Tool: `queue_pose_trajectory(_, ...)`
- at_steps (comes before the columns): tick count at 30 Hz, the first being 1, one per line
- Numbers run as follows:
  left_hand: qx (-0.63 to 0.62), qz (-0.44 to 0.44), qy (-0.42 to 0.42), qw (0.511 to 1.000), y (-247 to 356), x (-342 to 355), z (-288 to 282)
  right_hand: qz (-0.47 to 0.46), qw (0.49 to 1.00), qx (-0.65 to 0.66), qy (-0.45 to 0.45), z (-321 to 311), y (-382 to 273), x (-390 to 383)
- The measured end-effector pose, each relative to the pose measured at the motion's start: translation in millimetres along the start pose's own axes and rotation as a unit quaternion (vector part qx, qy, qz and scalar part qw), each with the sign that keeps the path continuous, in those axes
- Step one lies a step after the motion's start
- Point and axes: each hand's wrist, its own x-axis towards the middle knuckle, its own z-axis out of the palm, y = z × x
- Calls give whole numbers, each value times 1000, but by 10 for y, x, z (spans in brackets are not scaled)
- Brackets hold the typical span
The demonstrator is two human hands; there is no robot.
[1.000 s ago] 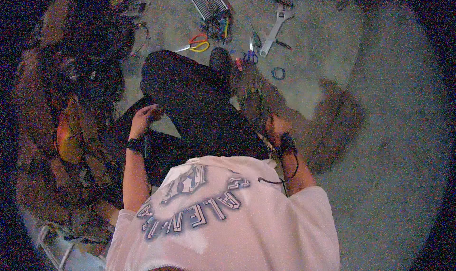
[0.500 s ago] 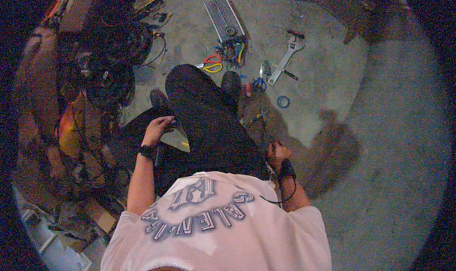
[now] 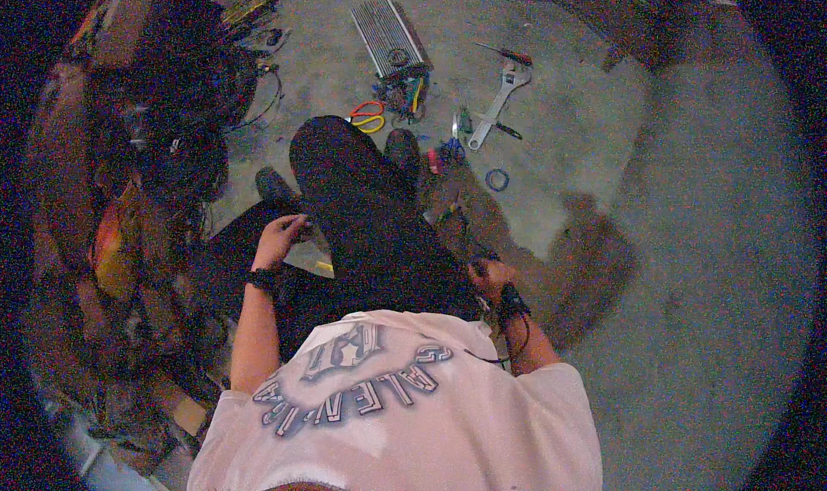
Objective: Inspecting and manipulating wiring on an electric vehicle motor controller.
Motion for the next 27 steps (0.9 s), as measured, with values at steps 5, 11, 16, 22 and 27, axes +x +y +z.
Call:
queue_pose_trajectory(5,33,17,21,999,-26,13,12,-96,995,-18,8,32,121,29)
queue_pose_trajectory(11,68,15,26,997,172,-113,118,-85,996,6,16,28,126,29)
queue_pose_trajectory(16,28,15,12,999,11,3,94,-56,996,-16,63,75,77,78)
queue_pose_trajectory(22,25,8,2,1000,-58,-56,17,-38,996,2,77,-18,-85,53)
queue_pose_trajectory(27,69,9,19,997,-24,-115,94,0,997,7,72,54,-13,44)
